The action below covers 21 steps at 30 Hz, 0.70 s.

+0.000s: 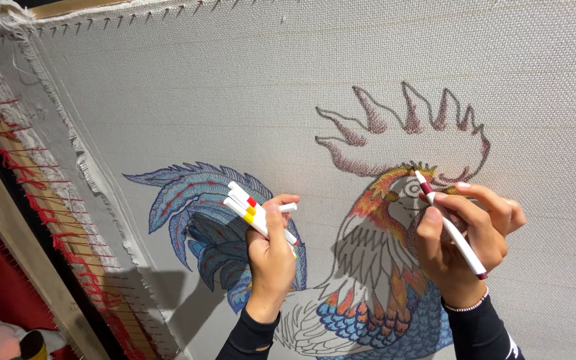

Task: Coloring a large drawing of a rooster on a canvas using markers.

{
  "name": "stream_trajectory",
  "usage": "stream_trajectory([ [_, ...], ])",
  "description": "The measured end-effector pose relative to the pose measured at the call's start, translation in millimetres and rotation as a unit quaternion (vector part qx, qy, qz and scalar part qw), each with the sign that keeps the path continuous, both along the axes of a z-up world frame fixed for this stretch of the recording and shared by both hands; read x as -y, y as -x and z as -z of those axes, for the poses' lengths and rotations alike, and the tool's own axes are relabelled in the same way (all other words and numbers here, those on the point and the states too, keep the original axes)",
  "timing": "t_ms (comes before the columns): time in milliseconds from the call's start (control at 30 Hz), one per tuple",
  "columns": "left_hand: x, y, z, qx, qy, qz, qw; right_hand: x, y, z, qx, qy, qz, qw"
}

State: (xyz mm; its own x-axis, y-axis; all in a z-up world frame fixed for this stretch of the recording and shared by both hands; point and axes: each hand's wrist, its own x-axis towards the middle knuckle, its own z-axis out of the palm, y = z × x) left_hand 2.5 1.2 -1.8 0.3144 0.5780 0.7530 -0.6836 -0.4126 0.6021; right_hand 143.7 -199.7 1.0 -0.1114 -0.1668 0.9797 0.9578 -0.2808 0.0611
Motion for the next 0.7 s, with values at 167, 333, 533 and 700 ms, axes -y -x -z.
stream_trajectory([
  [167,-0.8,-1.0,1.0,0.006,-0.011,-0.004,1.0,-0.9,3.9,-3.5,-0.01,-0.001,0.007,1.0],
  [333,-0.7,-0.6,-0.6,0.016,-0.02,-0.001,1.0,-1.4,6.0,-6.5,-0.003,0.001,0.007,1.0],
  [533,-0.9,0.3,-0.6,-0.001,-0.006,0.0,1.0,0.5,5.2,-4.4,-0.007,-0.013,0.005,1.0],
  [700,-0.8,0.5,-0.5,-0.004,-0.01,-0.007,1.0,0.1,-0.8,-0.2,-0.003,-0.009,0.013,1.0],
])
